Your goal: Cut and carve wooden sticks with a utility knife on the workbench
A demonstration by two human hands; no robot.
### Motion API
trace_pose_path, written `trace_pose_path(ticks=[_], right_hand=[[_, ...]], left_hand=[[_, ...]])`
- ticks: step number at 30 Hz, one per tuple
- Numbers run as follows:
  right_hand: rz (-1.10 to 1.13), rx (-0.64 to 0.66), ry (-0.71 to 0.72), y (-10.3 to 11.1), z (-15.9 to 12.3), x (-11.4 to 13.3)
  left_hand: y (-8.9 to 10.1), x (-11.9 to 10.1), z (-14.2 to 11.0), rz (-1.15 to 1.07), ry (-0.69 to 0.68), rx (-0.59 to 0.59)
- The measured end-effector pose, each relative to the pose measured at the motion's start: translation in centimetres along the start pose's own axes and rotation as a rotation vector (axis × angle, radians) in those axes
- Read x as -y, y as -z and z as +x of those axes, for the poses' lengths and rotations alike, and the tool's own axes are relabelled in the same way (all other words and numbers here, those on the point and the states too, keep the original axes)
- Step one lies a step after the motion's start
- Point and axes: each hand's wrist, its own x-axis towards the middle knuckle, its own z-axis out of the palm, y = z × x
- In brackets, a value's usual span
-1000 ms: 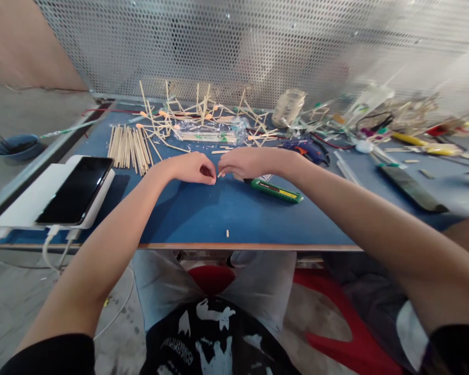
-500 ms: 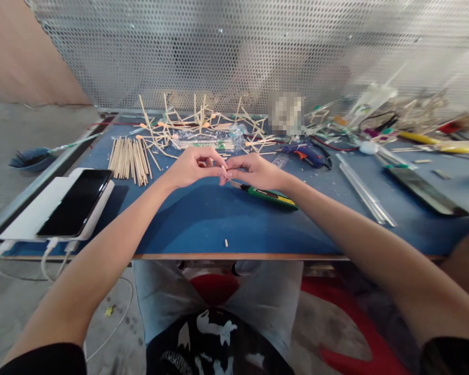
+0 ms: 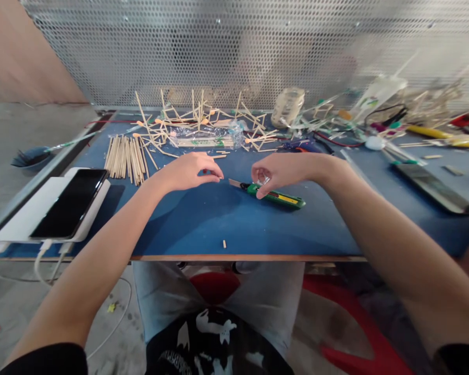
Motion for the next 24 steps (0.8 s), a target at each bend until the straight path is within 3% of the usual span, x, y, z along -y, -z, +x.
trace_pose_path(ticks=[5, 7, 12, 18, 24], right_hand=[[-0.021, -0.029, 0.054, -1.0, -0.1, 0.9], [-0.003, -0.060, 0.080, -1.2, 0.0, 0.8], [-0.059, -0.223, 0.105, -1.5, 0.5, -0.5], [-0.123, -0.335, 0.086, -2.0, 0.3, -1.3], [-0.213, -0.521, -0.091, -2.0, 0.2, -1.9]], left_hand=[[0.7, -1.9, -0.3, -0.055, 0.118, 0.091], [1.0, -3.2, -0.5, -0.130, 0.140, 0.210], [0.7, -6.1, -0.4, -0.386, 0.040, 0.559], [-1.3, -7.1, 0.2, -0.466, 0.000, 0.625], [-1.3, -7.2, 0.3, -0.446, 0.032, 0.689]])
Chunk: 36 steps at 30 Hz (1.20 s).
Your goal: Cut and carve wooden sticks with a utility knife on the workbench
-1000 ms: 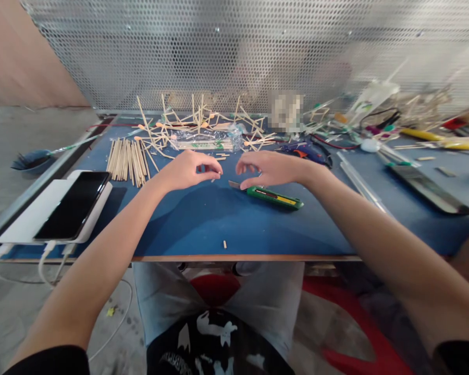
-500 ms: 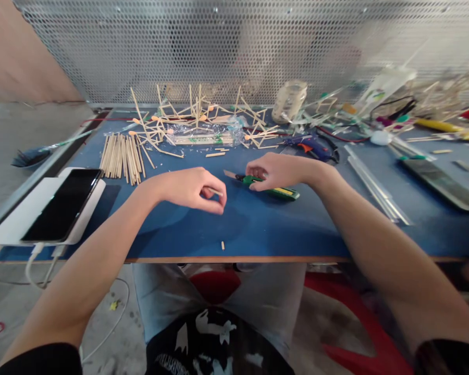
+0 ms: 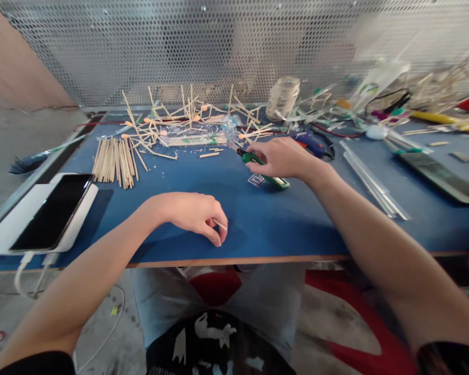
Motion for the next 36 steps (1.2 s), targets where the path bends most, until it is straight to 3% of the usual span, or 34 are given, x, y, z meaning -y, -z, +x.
trace_pose_path(ticks=[2, 3, 5, 7, 11, 15, 20, 24, 26, 28, 32, 34, 36], right_hand=[[-0.007, -0.079, -0.063, 0.0, 0.0, -0.1], [-0.003, -0.116, -0.092, 0.0, 0.1, -0.2], [0.011, -0.172, -0.140, 0.0, 0.1, -0.2], [0.026, -0.209, -0.173, 0.0, 0.2, -0.3], [0.073, -0.222, -0.182, 0.0, 0.2, -0.3], [0.189, -0.235, -0.074, -0.2, 0.2, -0.2], [0.386, -0.318, 0.099, -0.8, 0.4, -0.3], [0.495, -0.364, 0.078, -0.8, 0.1, -0.3], [0.538, -0.298, 0.106, -0.4, -0.1, -0.4], [0.612, -0.142, 0.183, -0.1, -0.4, -0.5], [0.783, 0.256, 0.298, 0.3, -0.8, -0.3], [0.767, 0.308, 0.320, 0.4, -1.0, 0.2], [0.685, 0.273, 0.360, 0.6, -1.1, 0.8]], left_hand=[[0.6, 0.3, -0.3, 0.039, 0.016, -0.100], [1.0, 0.5, -0.5, 0.096, 0.043, -0.220], [1.8, 1.2, -0.9, 0.278, 0.180, -0.650], [2.5, 2.1, -1.2, 0.466, 0.299, -0.927], [3.0, 3.4, -1.6, 0.474, 0.328, -1.057], [3.0, 4.3, -1.4, 0.475, 0.193, -1.006], [3.3, 5.4, -1.4, 0.395, 0.000, -0.774], [3.5, 5.2, -1.9, 0.247, -0.017, -0.583], [3.4, 4.8, -2.1, 0.107, 0.025, -0.478], [3.3, 4.6, -2.1, 0.038, 0.049, -0.391], [3.2, 4.9, -1.9, 0.210, 0.032, -0.339], [3.2, 5.3, -1.8, 0.290, 0.051, -0.336], [3.3, 5.6, -1.9, 0.291, 0.072, -0.326]])
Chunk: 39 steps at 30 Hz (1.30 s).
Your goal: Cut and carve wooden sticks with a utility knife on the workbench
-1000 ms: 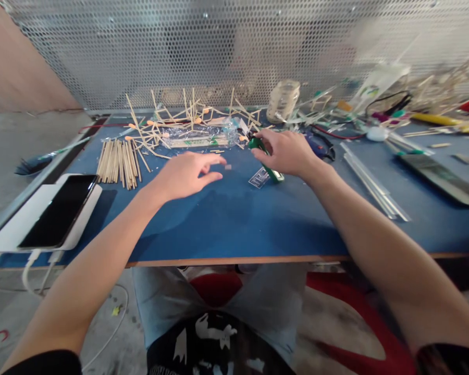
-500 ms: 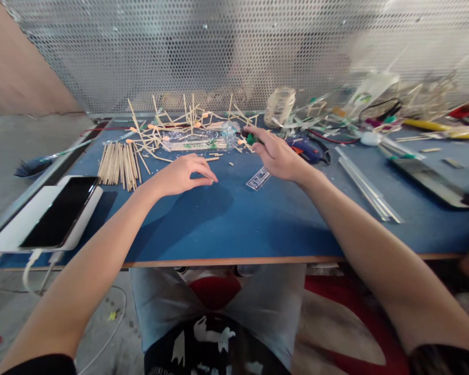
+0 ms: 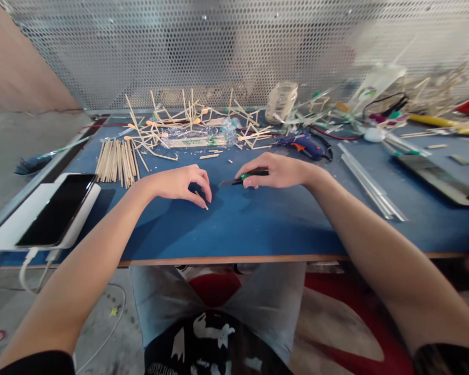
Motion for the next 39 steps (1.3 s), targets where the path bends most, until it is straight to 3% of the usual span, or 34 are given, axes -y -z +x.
trace_pose_path(ticks=[5, 14, 39], right_hand=[[-0.194, -0.043, 0.098, -1.1, 0.6, 1.4], [-0.293, -0.026, 0.210, -2.5, 1.3, 2.5], [-0.393, -0.027, 0.283, -2.8, 1.3, 2.0]], left_hand=[[0.1, 0.1, -0.1, -0.124, 0.040, 0.036], [0.1, -0.1, 0.2, -0.094, 0.029, 0.049], [0.1, 0.2, 0.0, -0.144, 0.047, 0.062]])
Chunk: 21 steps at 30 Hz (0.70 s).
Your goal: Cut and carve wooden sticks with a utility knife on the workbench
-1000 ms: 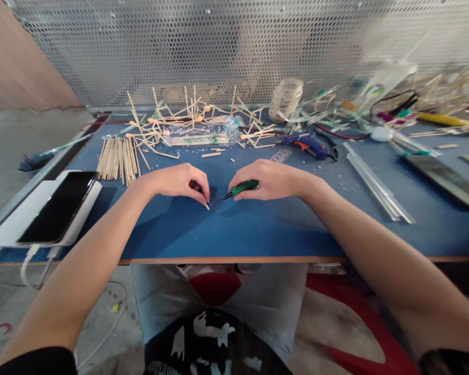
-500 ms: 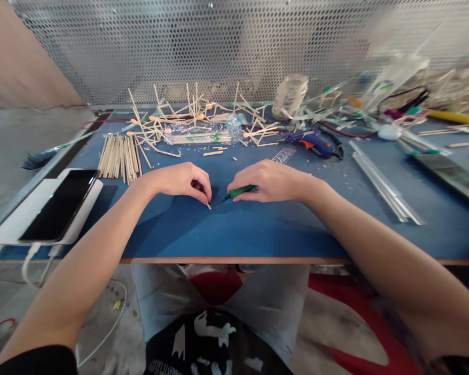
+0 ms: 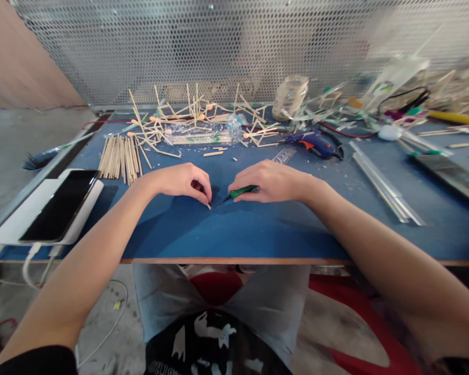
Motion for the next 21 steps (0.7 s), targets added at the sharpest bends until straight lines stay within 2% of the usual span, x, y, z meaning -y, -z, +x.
trace_pose_path(ticks=[10, 16, 21], right_hand=[[-0.054, -0.002, 0.010, -0.08, -0.01, 0.08], [-0.159, -0.038, 0.069, -0.44, -0.21, -0.06], [-0.210, -0.015, 0.072, -0.28, -0.16, 0.09]], left_hand=[[0.09, -0.19, -0.02, 0.006, 0.011, 0.011], [0.01, -0.09, 0.12, 0.013, 0.010, 0.012], [-0.03, 0.13, 0.19, 0.004, -0.008, 0.023]])
